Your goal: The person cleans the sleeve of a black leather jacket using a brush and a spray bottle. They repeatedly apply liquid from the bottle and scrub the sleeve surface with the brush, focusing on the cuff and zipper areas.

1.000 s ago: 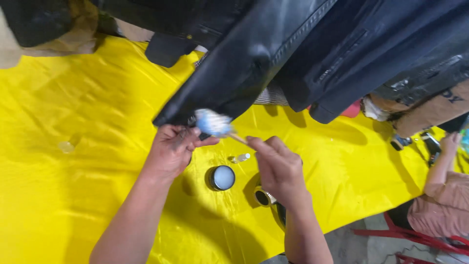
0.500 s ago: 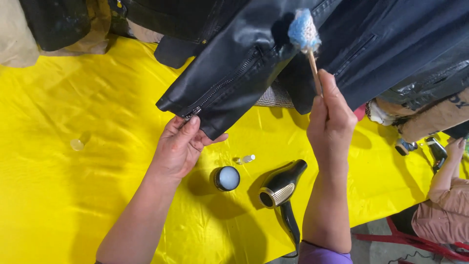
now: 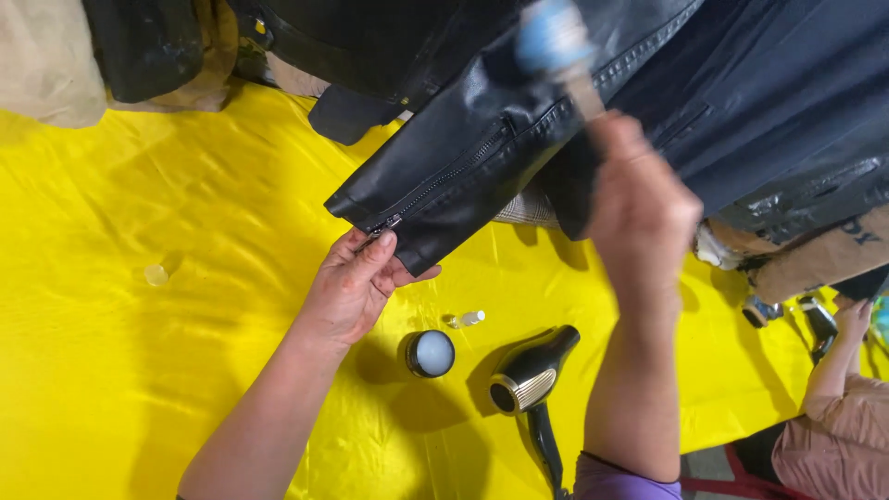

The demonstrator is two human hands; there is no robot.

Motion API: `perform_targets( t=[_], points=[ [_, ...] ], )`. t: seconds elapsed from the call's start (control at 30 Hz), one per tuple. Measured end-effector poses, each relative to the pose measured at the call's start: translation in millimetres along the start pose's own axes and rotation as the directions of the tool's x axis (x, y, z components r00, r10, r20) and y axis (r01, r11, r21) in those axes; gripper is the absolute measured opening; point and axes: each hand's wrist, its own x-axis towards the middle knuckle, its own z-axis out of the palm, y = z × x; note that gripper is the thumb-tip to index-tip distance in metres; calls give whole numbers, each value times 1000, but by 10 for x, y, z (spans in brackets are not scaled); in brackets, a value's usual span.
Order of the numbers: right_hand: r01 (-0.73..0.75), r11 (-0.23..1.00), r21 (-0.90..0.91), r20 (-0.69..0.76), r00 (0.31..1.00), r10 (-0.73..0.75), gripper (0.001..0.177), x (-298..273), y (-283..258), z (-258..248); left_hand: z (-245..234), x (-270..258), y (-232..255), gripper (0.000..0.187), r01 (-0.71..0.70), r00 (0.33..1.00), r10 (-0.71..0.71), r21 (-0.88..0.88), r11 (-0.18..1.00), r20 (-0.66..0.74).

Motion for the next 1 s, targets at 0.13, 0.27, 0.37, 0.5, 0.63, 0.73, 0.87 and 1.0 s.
perform_targets(
  t=[0.13, 0.27, 0.37, 0.5, 0.63, 0.73, 0.87, 1.0],
  points=[
    [-111, 984, -136, -70, 992, 103, 37, 204, 232, -175, -125, 63, -13, 29, 65, 992, -72, -64, 996, -103],
    [-22, 989, -147, 28, 999, 26, 32, 206, -114, -63, -92, 76, 22, 32, 103, 982, -114, -82, 991, -153],
    [41, 995, -92, 269, 963, -15, 26, -52, -648, 112, -279, 88, -95, 17, 8, 998, -13, -90, 996, -61],
    [-270, 956, 113, 370, 905, 212, 29, -592, -809, 177, -336, 148, -91, 25, -17, 998, 12, -73, 997, -66],
    [-588, 704, 399, 217, 806, 550, 17, -1931, -915, 554, -475, 53, -84, 17, -77, 997, 77, 8, 997, -25],
    [-733, 564, 380, 298, 674, 676, 15, -2823, -1255, 811, -559, -41, -21, 10, -97, 995, 97, 72, 993, 1],
    [-742, 644, 184, 362, 661, 658, 18, -3461, -1641, 944, -636, -83, 68, 20, -42, 999, 47, 155, 987, -28],
    [-767, 641, 22, 396, 596, 699, 20, -3602, -1648, 1100, -649, -132, 66, 27, 46, 996, -34, 141, 989, -86]
  ],
)
